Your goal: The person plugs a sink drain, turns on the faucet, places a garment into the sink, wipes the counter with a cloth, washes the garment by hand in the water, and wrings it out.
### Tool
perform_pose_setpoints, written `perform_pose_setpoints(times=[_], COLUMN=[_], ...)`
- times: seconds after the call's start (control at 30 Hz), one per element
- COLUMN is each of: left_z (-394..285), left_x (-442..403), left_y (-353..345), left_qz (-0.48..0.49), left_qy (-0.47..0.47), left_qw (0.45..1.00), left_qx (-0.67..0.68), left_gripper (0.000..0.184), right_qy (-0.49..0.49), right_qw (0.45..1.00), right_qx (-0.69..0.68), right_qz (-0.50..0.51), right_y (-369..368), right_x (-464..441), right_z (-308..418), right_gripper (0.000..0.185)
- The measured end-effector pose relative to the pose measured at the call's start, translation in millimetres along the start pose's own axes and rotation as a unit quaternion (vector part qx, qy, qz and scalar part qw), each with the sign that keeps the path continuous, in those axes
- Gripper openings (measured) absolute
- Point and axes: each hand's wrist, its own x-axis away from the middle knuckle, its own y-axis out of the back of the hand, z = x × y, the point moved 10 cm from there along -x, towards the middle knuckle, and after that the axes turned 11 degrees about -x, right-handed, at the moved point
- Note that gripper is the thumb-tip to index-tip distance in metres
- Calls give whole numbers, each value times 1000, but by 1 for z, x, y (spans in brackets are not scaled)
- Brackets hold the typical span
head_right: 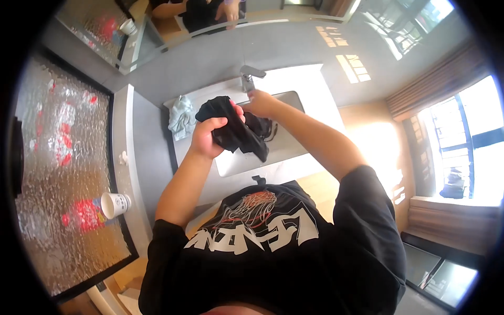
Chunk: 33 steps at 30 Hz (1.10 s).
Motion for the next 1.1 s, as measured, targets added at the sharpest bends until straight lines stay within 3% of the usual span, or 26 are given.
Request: perform_pose_setpoints(times=[0.07,0.17,0.23,0.27,0.3,0.4,0.47,0.53,0.57,0.67,0.8,0.83,0.9,0.97,1.0,1.07,1.1], left_z=[0,14,30,31,37,58,64,72,81,98,105,100,142,139,135,133,109], left_x=[-8,-19,-25,-26,-23,-22,-20,-21,-28,-28,-48,-51,-50,-40,-31,-11,-13], left_y=[-2,-8,-13,-21,-26,-9,-23,-38,-40,-27,-47,-62,-24,-39,-51,-41,-32], left_qz=[6,-8,24,39,40,17,-30,-59,36,-181,-108,-78,-124,-149,-98,-110,-203], left_qy=[22,69,70,72,112,133,160,170,137,157,67,42,65,80,137,270,147], left_qw=[1000,997,997,997,992,991,986,973,968,955,962,971,973,984,963,863,790], left_qx=[13,36,17,7,33,-7,48,147,206,172,241,223,181,-55,-211,-413,-559], left_gripper=[41,46,47,47,50,52,52,51,50,52,51,56,60,57,50,53,69], right_qy=[-151,-102,-55,-33,-85,-110,-119,-70,-40,98,76,62,47,-15,-18,31,36], right_qw=[946,817,955,985,981,986,968,984,988,958,964,964,959,966,964,963,960], right_qx=[-280,-542,-249,-92,-45,-61,-208,-128,-60,193,158,143,175,125,153,105,71], right_qz=[59,169,154,140,166,113,79,104,138,186,200,218,219,224,218,248,268], right_y=[2,-8,5,10,18,63,79,66,50,26,55,63,81,104,116,128,131], right_x=[82,138,141,146,160,142,132,124,134,144,130,120,108,110,112,105,108], right_z=[35,75,67,77,84,65,66,79,98,114,88,78,79,93,106,120,125], right_gripper=[64,54,48,45,43,33,30,37,44,76,63,58,46,30,31,32,33])
